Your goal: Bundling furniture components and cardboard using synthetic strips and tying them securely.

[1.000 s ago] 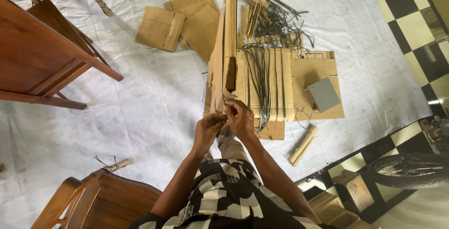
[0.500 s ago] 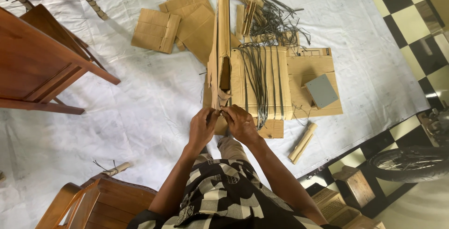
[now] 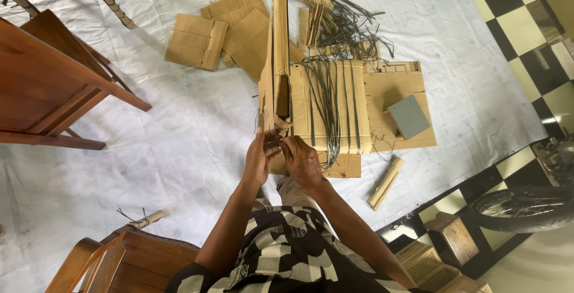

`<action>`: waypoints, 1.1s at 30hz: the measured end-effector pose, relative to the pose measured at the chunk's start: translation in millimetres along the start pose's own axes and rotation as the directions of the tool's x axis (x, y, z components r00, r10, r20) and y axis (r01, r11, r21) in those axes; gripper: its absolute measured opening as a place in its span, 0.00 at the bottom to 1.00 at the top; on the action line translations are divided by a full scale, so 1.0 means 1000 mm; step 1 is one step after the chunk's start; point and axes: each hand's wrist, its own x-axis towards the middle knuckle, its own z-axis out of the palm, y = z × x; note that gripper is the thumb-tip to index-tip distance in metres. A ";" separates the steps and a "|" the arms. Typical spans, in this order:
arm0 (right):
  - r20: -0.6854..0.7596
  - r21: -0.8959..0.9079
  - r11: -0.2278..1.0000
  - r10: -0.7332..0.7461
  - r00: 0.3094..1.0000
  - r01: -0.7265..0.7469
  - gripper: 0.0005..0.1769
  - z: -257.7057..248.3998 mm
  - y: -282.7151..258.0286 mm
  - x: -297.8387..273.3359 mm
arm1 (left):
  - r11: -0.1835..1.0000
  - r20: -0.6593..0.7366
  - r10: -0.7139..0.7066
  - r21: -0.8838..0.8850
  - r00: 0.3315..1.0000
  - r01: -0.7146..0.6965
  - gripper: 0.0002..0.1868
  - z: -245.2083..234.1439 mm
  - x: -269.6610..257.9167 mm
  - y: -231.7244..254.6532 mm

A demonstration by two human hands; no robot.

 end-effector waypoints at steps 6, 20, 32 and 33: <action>0.009 0.054 0.995 0.082 0.997 -0.082 0.10 0.007 0.011 -0.001 | 0.973 0.112 -0.121 -0.185 0.986 0.141 0.18 -0.017 0.021 -0.021; 0.052 0.302 0.889 0.344 0.937 -0.343 0.06 0.004 -0.006 0.012 | 0.995 0.056 0.095 0.012 0.994 -0.096 0.14 -0.006 0.004 -0.009; 0.181 0.105 0.975 0.173 0.968 -0.194 0.08 -0.006 -0.010 0.008 | 0.216 0.329 0.544 0.834 0.772 -0.508 0.04 -0.027 -0.006 -0.004; 0.182 0.106 0.975 0.173 0.968 -0.194 0.08 -0.007 -0.011 0.009 | 0.217 0.328 0.544 0.834 0.772 -0.507 0.04 -0.026 -0.004 -0.003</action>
